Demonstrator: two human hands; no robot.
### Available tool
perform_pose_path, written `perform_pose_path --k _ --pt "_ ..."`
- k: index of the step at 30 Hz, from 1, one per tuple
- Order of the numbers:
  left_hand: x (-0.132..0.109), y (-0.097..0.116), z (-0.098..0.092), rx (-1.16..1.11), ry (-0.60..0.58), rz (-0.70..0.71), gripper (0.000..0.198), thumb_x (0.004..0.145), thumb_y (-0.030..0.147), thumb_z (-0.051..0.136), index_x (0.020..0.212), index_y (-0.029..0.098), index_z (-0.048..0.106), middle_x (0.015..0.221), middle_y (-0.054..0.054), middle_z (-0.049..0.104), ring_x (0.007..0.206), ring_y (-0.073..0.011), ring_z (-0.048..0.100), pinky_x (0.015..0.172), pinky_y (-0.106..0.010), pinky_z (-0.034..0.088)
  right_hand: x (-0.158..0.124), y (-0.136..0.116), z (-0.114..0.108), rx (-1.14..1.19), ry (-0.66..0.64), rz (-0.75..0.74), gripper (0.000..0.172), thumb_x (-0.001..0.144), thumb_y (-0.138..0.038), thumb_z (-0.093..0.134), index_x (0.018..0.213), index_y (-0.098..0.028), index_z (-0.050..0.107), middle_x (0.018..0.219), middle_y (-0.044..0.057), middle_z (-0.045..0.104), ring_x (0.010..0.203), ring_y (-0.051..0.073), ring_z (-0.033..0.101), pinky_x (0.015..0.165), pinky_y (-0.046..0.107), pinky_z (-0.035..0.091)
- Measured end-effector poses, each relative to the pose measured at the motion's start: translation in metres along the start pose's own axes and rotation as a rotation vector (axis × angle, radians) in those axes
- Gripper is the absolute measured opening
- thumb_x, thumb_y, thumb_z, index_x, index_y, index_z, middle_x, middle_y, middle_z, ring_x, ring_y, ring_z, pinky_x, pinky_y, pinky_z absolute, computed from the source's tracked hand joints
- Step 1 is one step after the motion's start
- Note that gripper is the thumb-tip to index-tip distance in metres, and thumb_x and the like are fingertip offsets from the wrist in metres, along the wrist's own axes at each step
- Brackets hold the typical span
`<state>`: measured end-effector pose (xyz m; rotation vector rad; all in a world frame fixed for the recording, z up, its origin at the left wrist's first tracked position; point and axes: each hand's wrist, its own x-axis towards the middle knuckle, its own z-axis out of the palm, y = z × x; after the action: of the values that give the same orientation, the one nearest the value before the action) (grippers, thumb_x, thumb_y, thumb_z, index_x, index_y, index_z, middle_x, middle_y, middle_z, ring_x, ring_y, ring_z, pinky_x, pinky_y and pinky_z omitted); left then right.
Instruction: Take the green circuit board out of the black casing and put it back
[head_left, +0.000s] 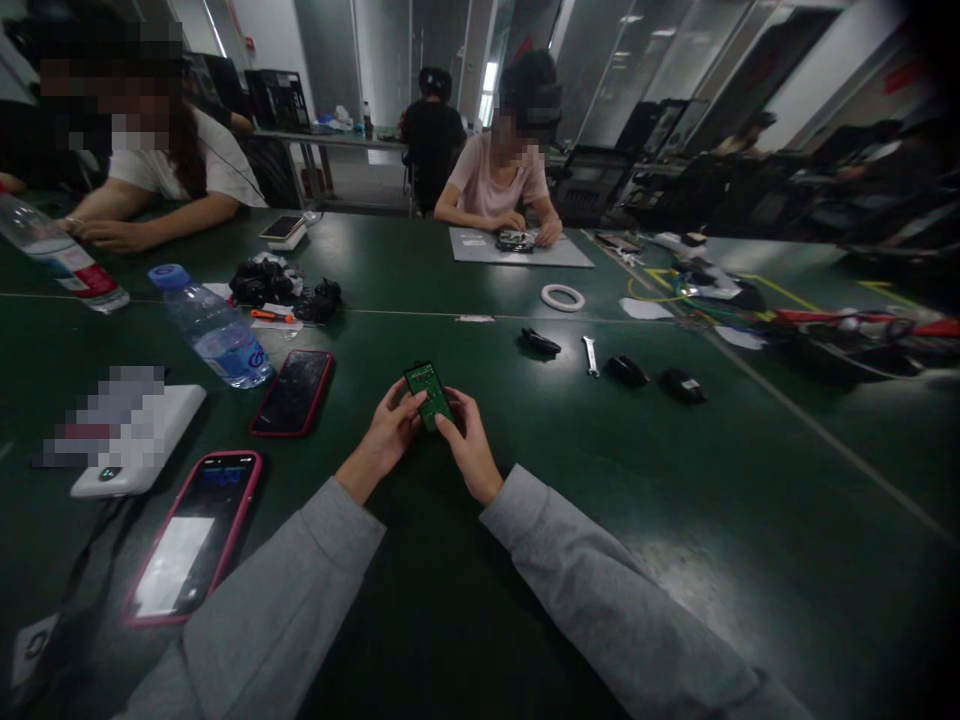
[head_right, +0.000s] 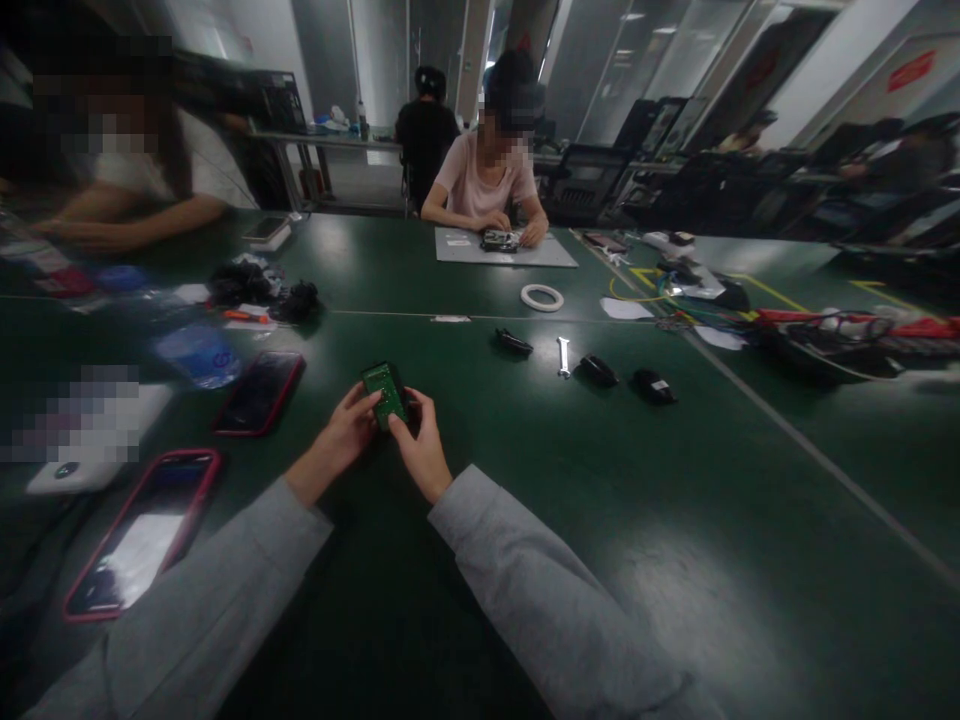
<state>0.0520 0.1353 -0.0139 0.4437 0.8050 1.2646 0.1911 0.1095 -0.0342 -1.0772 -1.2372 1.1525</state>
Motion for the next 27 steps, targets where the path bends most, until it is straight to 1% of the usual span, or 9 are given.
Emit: perform_pose_path --k 2,5,7,13,17,19,21,25,27 --pt "0.000 0.001 0.001 -0.003 0.005 -0.011 0.052 0.073 0.013 0.081 0.120 0.020 0.061 0.099 -0.003 0.074 0.081 -0.0129 0.069 0.078 -0.025 0.054 0.000 0.000 -0.001 0.005 0.003 0.011 0.050 0.089 -0.047 0.061 0.132 -0.026 0.048 0.129 0.007 0.055 0.121 0.021 0.055 0.108 0.041 0.048" --pt "0.000 0.002 0.002 -0.034 0.017 -0.031 0.039 0.079 0.016 0.077 0.115 0.018 0.063 0.098 -0.003 0.075 0.078 -0.0130 0.069 0.074 -0.024 0.054 -0.001 0.001 -0.001 0.010 0.018 0.024 0.047 0.092 -0.049 0.057 0.131 -0.025 0.049 0.131 0.007 0.054 0.122 0.021 0.054 0.108 0.040 0.047" --pt "0.001 0.002 0.002 -0.044 0.026 -0.035 0.037 0.079 0.017 0.076 0.114 0.018 0.064 0.098 -0.003 0.075 0.077 -0.0124 0.069 0.073 -0.023 0.054 0.000 0.000 -0.001 0.008 0.022 0.026 0.047 0.092 -0.050 0.057 0.131 -0.025 0.049 0.131 0.007 0.054 0.122 0.021 0.054 0.107 0.040 0.048" --pt "0.000 0.000 0.001 0.003 0.010 -0.028 0.054 0.072 0.013 0.082 0.121 0.018 0.061 0.101 -0.005 0.074 0.081 -0.0138 0.070 0.075 -0.025 0.054 -0.001 0.000 0.000 0.012 0.017 0.010 0.048 0.091 -0.050 0.059 0.130 -0.025 0.049 0.129 0.007 0.055 0.122 0.021 0.054 0.105 0.040 0.050" --pt "-0.002 0.000 0.000 0.026 -0.002 0.008 0.054 0.071 0.013 0.082 0.121 0.018 0.060 0.099 -0.004 0.074 0.078 -0.0131 0.068 0.072 -0.024 0.053 -0.001 0.002 0.001 0.067 0.018 0.023 0.051 0.089 -0.053 0.061 0.130 -0.026 0.050 0.128 0.007 0.056 0.119 0.021 0.056 0.104 0.039 0.050" --pt "-0.003 -0.001 0.000 0.044 -0.020 0.020 0.055 0.071 0.016 0.082 0.122 0.018 0.060 0.100 -0.004 0.074 0.080 -0.0133 0.068 0.073 -0.024 0.053 0.000 0.001 0.000 0.141 0.015 0.074 0.053 0.087 -0.056 0.063 0.130 -0.027 0.051 0.127 0.006 0.058 0.116 0.020 0.057 0.100 0.037 0.051" --pt "-0.006 -0.002 0.000 0.077 -0.057 0.038 0.058 0.071 0.019 0.083 0.124 0.019 0.060 0.107 -0.005 0.073 0.087 -0.0154 0.069 0.079 -0.026 0.054 0.002 -0.004 -0.003 0.242 0.002 0.164 0.054 0.084 -0.059 0.066 0.125 -0.027 0.054 0.123 0.004 0.061 0.112 0.020 0.060 0.095 0.035 0.053" --pt "-0.012 -0.007 0.004 0.171 -0.135 0.072 0.062 0.069 0.021 0.086 0.126 0.021 0.061 0.123 -0.008 0.068 0.107 -0.0219 0.066 0.093 -0.034 0.053 0.009 -0.016 -0.011 0.439 -0.129 0.382 0.054 0.080 -0.065 0.067 0.113 -0.024 0.060 0.112 0.004 0.067 0.104 0.021 0.063 0.086 0.034 0.054" --pt "-0.012 -0.009 0.005 0.183 -0.145 0.085 0.059 0.071 0.020 0.085 0.126 0.021 0.063 0.128 -0.009 0.066 0.115 -0.0236 0.063 0.098 -0.036 0.051 0.014 -0.019 -0.014 0.475 -0.153 0.428 0.054 0.080 -0.064 0.067 0.117 -0.024 0.060 0.112 0.004 0.067 0.105 0.022 0.063 0.086 0.035 0.054"
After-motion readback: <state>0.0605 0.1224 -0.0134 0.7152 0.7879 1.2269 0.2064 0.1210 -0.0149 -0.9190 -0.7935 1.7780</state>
